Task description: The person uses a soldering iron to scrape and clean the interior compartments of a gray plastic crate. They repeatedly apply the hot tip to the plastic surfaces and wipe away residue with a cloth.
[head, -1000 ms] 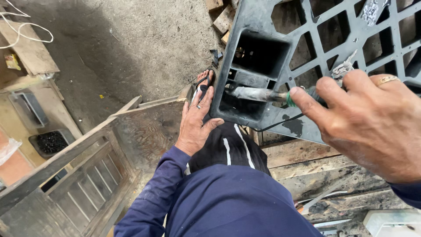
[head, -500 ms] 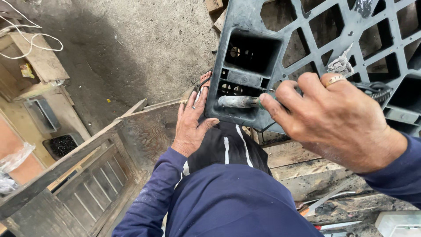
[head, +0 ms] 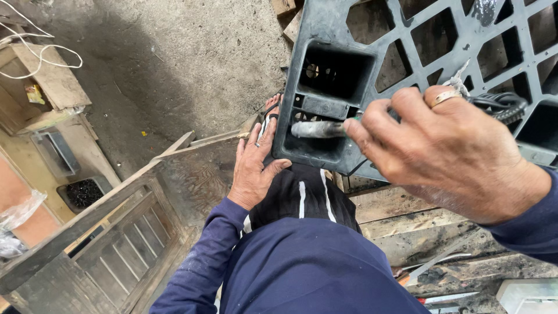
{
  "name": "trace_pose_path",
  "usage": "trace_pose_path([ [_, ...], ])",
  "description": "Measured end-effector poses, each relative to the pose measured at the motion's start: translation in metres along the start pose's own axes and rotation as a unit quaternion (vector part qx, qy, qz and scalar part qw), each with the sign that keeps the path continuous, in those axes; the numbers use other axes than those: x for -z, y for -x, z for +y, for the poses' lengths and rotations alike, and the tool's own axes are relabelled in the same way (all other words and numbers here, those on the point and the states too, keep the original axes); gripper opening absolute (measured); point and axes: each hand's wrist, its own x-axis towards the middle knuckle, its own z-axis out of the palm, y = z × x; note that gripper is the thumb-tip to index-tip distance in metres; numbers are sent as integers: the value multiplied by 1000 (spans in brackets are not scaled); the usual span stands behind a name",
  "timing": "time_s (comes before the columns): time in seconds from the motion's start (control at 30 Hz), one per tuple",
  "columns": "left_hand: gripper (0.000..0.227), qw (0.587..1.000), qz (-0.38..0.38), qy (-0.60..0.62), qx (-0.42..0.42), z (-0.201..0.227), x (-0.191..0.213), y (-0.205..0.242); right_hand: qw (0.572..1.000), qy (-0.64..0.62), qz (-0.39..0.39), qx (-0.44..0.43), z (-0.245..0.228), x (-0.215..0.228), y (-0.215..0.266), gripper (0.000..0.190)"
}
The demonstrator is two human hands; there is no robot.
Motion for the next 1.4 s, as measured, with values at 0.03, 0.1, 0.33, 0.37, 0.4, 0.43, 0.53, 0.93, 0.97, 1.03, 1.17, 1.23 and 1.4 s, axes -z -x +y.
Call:
trace_pose_path([
  [0.03, 86, 1000, -1, 5, 3, 1, 0, 1, 1000, -7, -2, 4, -2, 0, 0, 40],
  [0.1, 86, 1000, -3, 14, 9, 1, 0, 1, 1000, -19, -7, 10, -6, 1, 0, 36],
  [0.33, 85, 1000, 2, 7, 2, -1, -3, 1, 1000, -7, -3, 20, -6, 10, -5, 38],
  [0.37, 86, 1000, 2, 8, 1, -2, -3, 1, 1000, -8, 6, 16, -7, 12, -6, 37],
  [0.4, 86, 1000, 3, 8, 0, -2, -3, 1, 1000, -9, 15, 12, -7, 13, -6, 35],
  [0.43, 86, 1000, 3, 7, 2, -3, -4, 1, 1000, -7, 19, 13, -7, 15, -7, 36],
  [0.53, 87, 1000, 5, 6, 5, -5, -6, 2, 1000, 0, 10, 23, -8, 17, -1, 41],
  [0.93, 77, 976, 17, 126, 178, 48, 4, -9, 844, -402, -103, -340, -39, -35, 86, 54],
  [0.97, 72, 979, 19, 95, 181, 54, 6, -16, 781, -486, -34, -390, -56, -41, 90, 51],
  [1.03, 62, 982, 25, 20, 187, 63, 7, -31, 634, -616, 37, -466, -86, -58, 94, 53],
  [1.17, 42, 965, 15, -154, 211, 69, -2, -61, 502, -707, 151, -475, -140, -92, 85, 52],
  [1.23, 38, 954, 7, -211, 215, 66, -8, -67, 463, -710, 181, -499, -158, -104, 77, 52],
  [1.4, 40, 940, -43, -252, 226, 49, -7, -64, 420, -720, 221, -506, -183, -124, 62, 53],
])
